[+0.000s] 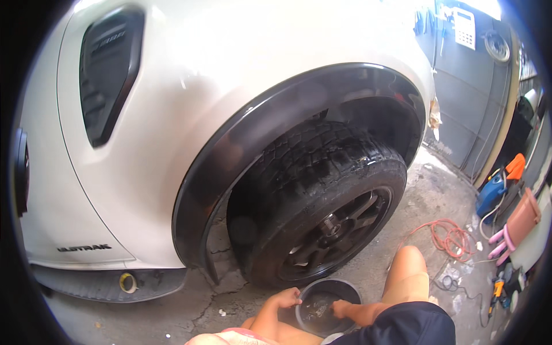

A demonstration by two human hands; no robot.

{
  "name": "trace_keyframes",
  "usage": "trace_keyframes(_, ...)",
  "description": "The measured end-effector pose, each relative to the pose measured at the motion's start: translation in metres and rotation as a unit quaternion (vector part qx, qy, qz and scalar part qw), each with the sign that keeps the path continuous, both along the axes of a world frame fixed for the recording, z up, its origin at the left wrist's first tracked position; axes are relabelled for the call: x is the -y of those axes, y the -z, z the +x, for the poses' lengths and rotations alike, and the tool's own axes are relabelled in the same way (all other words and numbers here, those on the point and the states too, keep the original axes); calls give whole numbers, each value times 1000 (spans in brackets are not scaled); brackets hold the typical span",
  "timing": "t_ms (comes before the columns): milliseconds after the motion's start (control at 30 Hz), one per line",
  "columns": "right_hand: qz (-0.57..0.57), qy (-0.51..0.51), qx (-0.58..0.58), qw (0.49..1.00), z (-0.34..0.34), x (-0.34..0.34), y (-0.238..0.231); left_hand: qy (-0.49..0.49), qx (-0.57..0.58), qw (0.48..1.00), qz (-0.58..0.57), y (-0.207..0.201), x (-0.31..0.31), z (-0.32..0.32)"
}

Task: The person sands a small area of the white car's fender using a small piece of sandpaper dipped in a bucket of water, then wipes the area with a cloth.

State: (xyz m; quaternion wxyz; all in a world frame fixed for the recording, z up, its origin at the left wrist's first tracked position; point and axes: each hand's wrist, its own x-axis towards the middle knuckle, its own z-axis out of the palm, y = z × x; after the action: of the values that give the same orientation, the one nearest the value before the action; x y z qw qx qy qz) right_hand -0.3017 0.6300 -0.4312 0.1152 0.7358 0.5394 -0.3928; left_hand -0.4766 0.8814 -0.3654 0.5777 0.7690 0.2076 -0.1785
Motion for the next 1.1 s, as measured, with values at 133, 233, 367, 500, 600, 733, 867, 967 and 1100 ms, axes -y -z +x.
trace_keyframes(133, 85, -163, 132, 974, -14, -15, -16, -81, -16, 996, 14, -12, 10, -25)
trace_keyframes(233, 123, -275, 148, 942, -5, -6, -12, -136, -41, 988, 51, -28, 16, -25)
trace_keyframes(367, 83, -410, -9, 908, 6, -21, 29, -203, -102, 961, 158, -27, 48, -28)
trace_keyframes(500, 70, -466, -117, 874, 31, -41, 45, -234, -188, 890, 343, -72, 83, 12)
trace_keyframes(600, 65, -365, -235, 899, 44, -48, -6, -307, -268, 861, 303, -99, 120, 38)
trace_keyframes(733, 50, -455, -230, 859, 57, -33, -85, -363, -258, 855, 265, -87, 173, 50)
trace_keyframes(867, 74, -443, -250, 858, 84, -25, -107, -372, -195, 872, 252, -107, 181, 86)
trace_keyframes(967, 104, -463, -238, 847, 94, -27, -111, -401, -123, 855, 304, -133, 186, 98)
trace_keyframes(1100, 217, -417, -352, 809, 106, -28, -110, -462, -105, 817, 328, -176, 197, 94)
